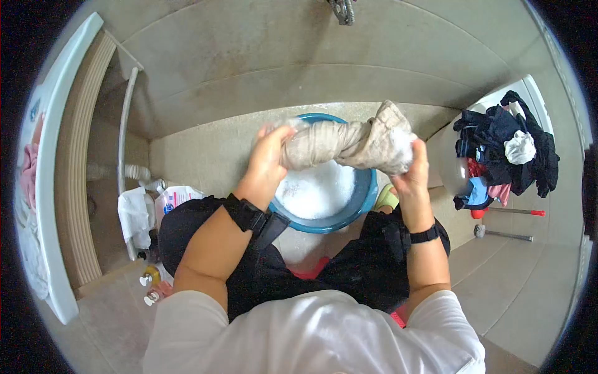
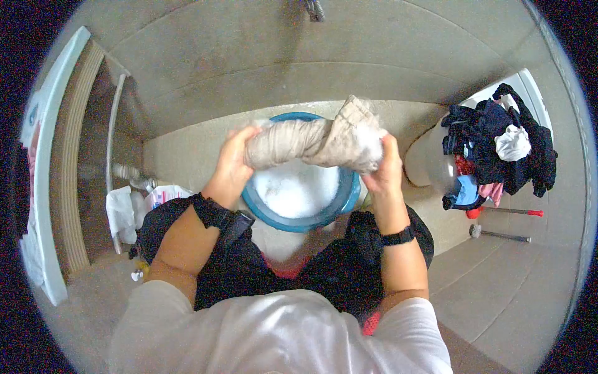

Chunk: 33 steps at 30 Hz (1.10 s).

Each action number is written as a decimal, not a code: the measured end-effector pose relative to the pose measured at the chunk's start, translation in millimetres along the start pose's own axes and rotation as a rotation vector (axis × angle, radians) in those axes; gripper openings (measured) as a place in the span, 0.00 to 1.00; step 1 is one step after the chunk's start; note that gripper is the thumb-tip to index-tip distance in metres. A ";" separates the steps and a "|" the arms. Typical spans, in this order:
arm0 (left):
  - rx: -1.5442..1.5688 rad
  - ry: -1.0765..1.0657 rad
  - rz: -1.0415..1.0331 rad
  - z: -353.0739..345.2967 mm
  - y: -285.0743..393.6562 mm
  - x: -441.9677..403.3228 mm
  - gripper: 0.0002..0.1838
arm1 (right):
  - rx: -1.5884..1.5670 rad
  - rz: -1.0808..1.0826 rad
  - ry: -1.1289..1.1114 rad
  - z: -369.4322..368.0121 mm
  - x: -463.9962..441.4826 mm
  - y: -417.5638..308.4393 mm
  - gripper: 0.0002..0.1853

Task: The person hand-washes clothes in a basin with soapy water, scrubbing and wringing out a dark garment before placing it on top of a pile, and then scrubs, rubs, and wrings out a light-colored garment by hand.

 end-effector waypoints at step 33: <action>-1.347 -1.103 -1.622 5.1 -133.3 45.9 0.04 | 1.142 -0.168 -0.004 65.9 -86.0 162.1 0.24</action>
Point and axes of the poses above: each hand's wrist, its own x-axis away from the middle knuckle, its own z-axis out of the back of the hand, y = z × x, the point moved 2 cm from there along -x, towards the middle knuckle, and after that the axes turned 12 degrees about -x, right-handed, at the moved point
